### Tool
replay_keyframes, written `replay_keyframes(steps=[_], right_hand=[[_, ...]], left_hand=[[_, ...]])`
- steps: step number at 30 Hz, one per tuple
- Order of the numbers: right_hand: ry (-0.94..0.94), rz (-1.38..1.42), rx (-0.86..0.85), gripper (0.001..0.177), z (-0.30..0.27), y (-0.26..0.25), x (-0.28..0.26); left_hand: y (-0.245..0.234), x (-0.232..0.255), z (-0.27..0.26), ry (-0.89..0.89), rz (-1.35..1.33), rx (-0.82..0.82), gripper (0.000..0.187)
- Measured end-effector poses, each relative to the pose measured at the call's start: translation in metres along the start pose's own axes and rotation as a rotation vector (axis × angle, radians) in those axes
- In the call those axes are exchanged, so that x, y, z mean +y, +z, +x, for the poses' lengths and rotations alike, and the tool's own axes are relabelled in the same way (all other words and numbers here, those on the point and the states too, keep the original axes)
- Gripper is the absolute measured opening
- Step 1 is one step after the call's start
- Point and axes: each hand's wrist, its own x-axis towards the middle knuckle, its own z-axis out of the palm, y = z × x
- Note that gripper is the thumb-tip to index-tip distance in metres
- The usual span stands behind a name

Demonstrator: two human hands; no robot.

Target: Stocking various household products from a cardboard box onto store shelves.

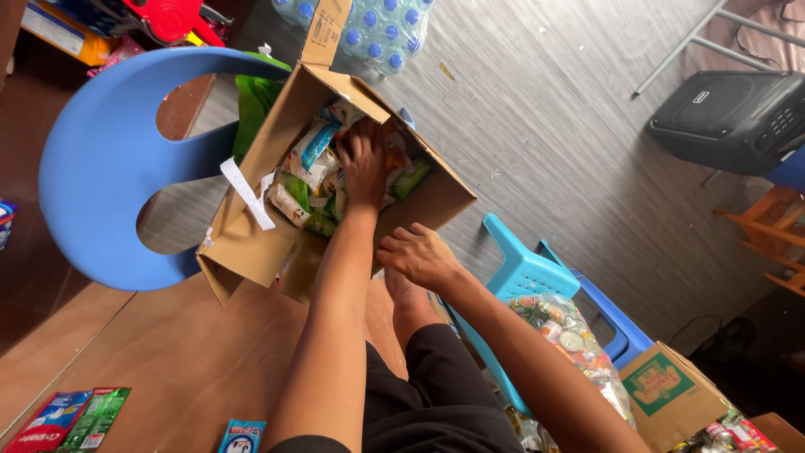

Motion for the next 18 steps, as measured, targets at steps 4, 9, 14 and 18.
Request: replay_keyframes(steps=[4, 9, 14, 18], right_hand=[[-0.009, 0.021, 0.032, 0.009, -0.002, 0.003, 0.001], [-0.001, -0.051, -0.047, 0.012, 0.011, -0.014, -0.001], [0.002, 0.101, -0.091, 0.019, 0.012, -0.046, -0.006], [0.281, 0.487, -0.257, 0.036, 0.025, -0.074, 0.0]], left_hand=[[0.019, -0.009, -0.013, -0.023, 0.022, 0.233, 0.059], [0.06, -0.03, -0.028, -0.122, -0.159, -0.264, 0.018], [0.033, -0.036, -0.021, -0.136, -0.313, -0.357, 0.024], [0.011, -0.038, -0.035, -0.173, -0.496, -0.384, 0.031]])
